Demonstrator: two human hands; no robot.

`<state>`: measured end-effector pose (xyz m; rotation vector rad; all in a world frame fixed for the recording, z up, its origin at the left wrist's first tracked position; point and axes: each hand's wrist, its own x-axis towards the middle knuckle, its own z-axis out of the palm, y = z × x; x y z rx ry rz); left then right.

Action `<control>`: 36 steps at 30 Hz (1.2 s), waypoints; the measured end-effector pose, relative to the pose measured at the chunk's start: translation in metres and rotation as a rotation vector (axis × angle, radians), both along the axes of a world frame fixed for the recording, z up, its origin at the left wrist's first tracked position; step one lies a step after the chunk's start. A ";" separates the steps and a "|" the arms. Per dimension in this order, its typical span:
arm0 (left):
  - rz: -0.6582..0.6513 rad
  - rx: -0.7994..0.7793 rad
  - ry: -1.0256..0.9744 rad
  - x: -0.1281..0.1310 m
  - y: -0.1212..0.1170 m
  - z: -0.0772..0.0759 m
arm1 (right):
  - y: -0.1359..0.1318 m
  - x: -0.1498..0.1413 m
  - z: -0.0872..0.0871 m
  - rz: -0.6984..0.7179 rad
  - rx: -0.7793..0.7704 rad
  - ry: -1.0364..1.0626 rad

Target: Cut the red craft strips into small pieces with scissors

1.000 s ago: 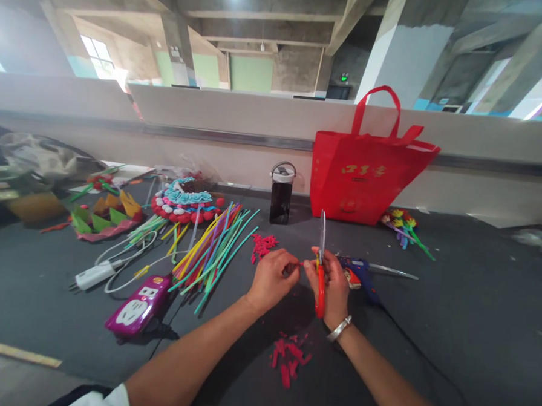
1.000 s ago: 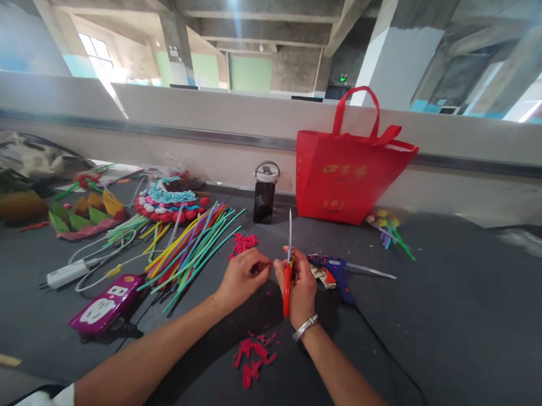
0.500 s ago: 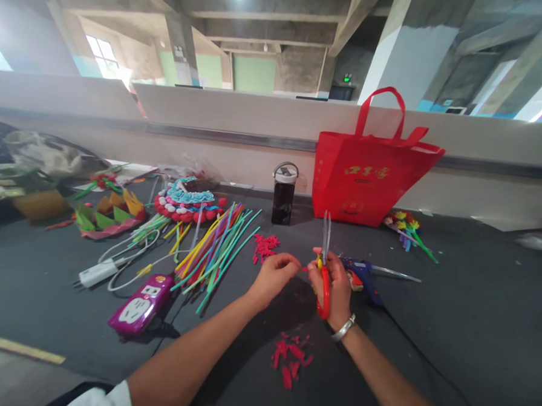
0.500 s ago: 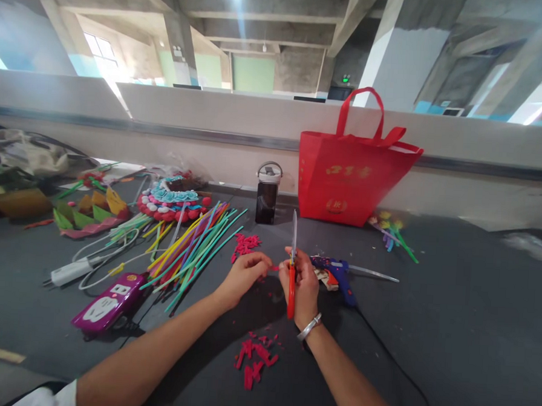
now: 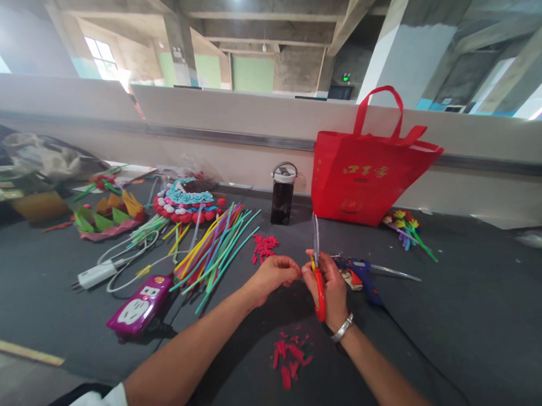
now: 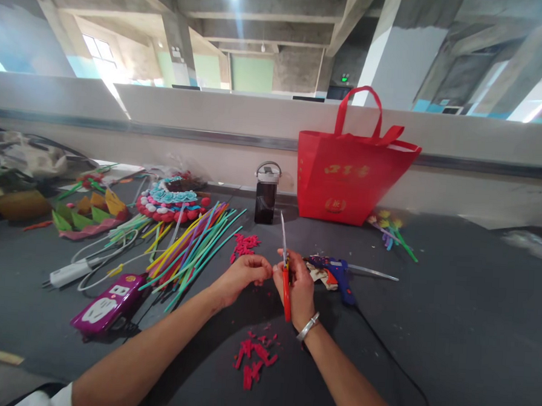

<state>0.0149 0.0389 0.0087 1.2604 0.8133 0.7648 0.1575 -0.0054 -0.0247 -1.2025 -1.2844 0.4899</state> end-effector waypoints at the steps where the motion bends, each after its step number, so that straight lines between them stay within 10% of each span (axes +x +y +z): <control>1: 0.011 -0.009 -0.028 0.000 0.000 0.000 | -0.001 0.000 0.001 -0.010 -0.001 -0.014; 10: 0.249 -0.106 -0.494 0.001 0.002 0.009 | -0.004 -0.002 0.004 -0.077 -0.013 -0.328; 36: 0.340 -0.062 -0.450 0.004 -0.005 0.009 | -0.005 -0.002 -0.001 -0.214 -0.056 -0.727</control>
